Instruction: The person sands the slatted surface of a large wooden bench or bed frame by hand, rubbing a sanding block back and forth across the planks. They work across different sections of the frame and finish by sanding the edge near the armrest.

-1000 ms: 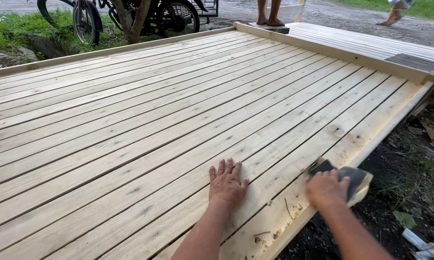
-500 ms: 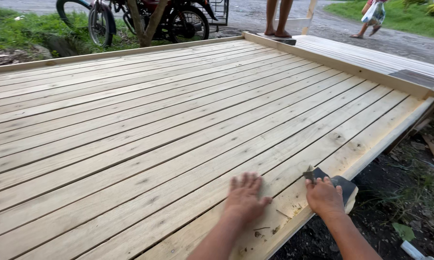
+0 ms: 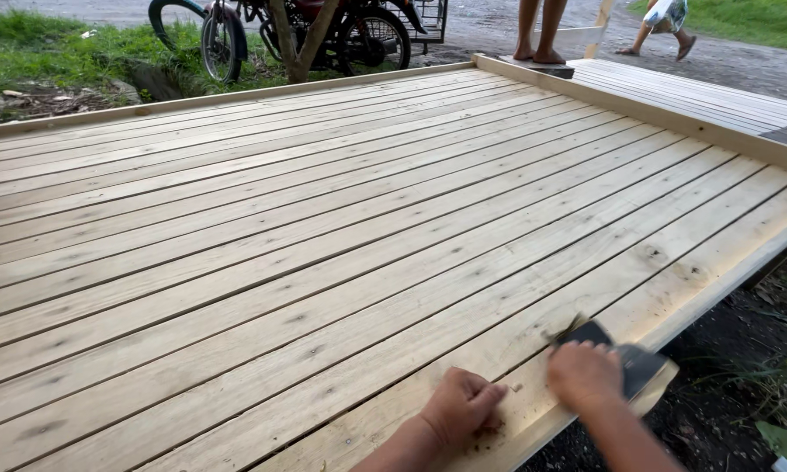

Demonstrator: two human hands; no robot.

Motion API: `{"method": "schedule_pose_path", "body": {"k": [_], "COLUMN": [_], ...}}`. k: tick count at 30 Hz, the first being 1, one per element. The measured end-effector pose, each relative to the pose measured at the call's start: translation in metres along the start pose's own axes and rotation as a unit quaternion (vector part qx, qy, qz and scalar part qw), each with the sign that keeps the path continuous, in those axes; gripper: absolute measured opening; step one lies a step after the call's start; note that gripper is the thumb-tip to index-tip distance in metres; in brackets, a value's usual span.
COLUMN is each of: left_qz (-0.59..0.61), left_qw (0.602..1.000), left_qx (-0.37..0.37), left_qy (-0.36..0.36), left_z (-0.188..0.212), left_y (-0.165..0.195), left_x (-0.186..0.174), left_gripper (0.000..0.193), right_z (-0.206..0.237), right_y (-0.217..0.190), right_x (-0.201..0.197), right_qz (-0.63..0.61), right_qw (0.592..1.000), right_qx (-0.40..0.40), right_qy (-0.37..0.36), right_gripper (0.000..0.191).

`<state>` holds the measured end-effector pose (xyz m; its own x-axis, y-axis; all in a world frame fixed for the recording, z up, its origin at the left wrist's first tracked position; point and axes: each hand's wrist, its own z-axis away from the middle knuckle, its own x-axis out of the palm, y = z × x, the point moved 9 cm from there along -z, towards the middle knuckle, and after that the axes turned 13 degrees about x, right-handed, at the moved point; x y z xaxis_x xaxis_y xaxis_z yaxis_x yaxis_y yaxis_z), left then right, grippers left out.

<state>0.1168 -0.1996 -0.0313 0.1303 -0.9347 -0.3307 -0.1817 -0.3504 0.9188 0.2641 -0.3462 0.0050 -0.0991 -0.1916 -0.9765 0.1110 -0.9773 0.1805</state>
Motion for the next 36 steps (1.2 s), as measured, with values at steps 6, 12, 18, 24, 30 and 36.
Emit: {"method": "schedule_pose_path", "body": {"k": [6,12,18,24,30,36], "left_qz": [-0.310,-0.447,-0.434,-0.422,-0.419,-0.433], "left_qw": [0.942,0.887,0.897,0.902,0.903,0.895], "left_qx": [0.075,-0.073,-0.073,-0.082,-0.093,-0.102], "left_qy": [0.102,-0.086,-0.043,-0.027,-0.025,-0.028], "left_z": [0.006,0.020,0.023,0.021,0.021,0.024], "left_y": [0.045,0.032,0.038,0.029,0.026,0.027], "left_x": [-0.057,-0.081,-0.088,-0.093,-0.091,-0.095], "left_gripper": [0.045,0.067,0.066,0.067,0.065,0.065], "right_z": [0.032,0.011,0.064,-0.023,0.081,0.007], "right_y": [-0.003,-0.014,-0.067,0.008,-0.091,-0.019], "right_x": [-0.013,-0.004,0.032,-0.006,0.019,0.004], "right_qz": [0.025,0.002,-0.024,-0.026,-0.042,-0.047], "right_qw": [0.998,1.000,0.996,0.999,0.941,0.997], "right_qx": [-0.052,0.015,-0.068,0.023,-0.215,-0.014], "right_qy": [0.008,0.009,0.051,0.005,0.256,-0.051], "right_gripper": [0.055,0.064,0.060,0.052,0.065,0.051]}}
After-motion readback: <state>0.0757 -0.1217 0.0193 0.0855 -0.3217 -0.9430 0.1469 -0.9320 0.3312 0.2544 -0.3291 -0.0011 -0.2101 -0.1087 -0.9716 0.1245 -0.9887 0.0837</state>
